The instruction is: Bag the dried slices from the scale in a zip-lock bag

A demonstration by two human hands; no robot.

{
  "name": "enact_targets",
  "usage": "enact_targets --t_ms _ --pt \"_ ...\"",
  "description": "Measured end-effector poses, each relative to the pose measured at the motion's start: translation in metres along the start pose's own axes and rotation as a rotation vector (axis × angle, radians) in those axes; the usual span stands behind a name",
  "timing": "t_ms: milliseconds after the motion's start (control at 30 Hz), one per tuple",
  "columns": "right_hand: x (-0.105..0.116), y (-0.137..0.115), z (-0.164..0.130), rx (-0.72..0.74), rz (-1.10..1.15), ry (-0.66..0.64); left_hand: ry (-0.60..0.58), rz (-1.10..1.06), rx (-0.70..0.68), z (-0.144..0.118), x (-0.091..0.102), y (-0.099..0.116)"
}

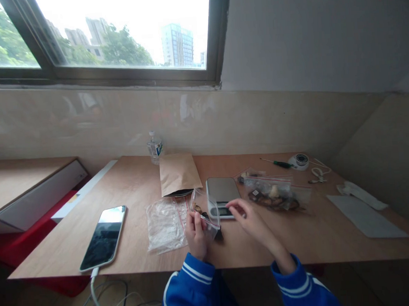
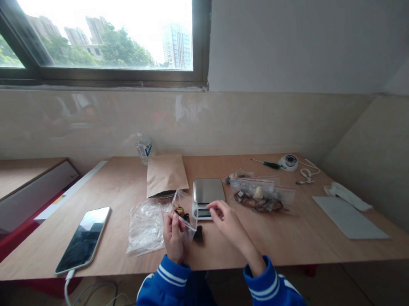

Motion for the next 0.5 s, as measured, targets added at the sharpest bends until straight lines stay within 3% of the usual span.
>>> enact_targets --t_ms 133,267,367,500 --pt "-0.038 0.008 -0.042 0.086 -0.079 -0.158 0.038 -0.04 -0.002 -0.002 0.0 0.001" --pt "-0.057 0.018 -0.056 0.096 -0.054 -0.137 0.036 -0.05 0.007 -0.004 0.0 0.003" --pt "-0.04 0.018 -0.044 0.008 0.026 -0.028 0.031 -0.049 0.006 -0.003 -0.001 0.002" --pt "-0.002 -0.006 -0.009 -0.153 0.207 0.292 0.031 -0.059 0.021 -0.003 -0.001 0.0"
Point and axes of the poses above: each hand's wrist, its own z-axis towards the middle knuckle, its own x-axis out of the back of the hand, y = z × x, the point moved 2 cm from there along z, towards the middle knuckle, and after that the axes turned 5 degrees about y, right-handed, at the moved point
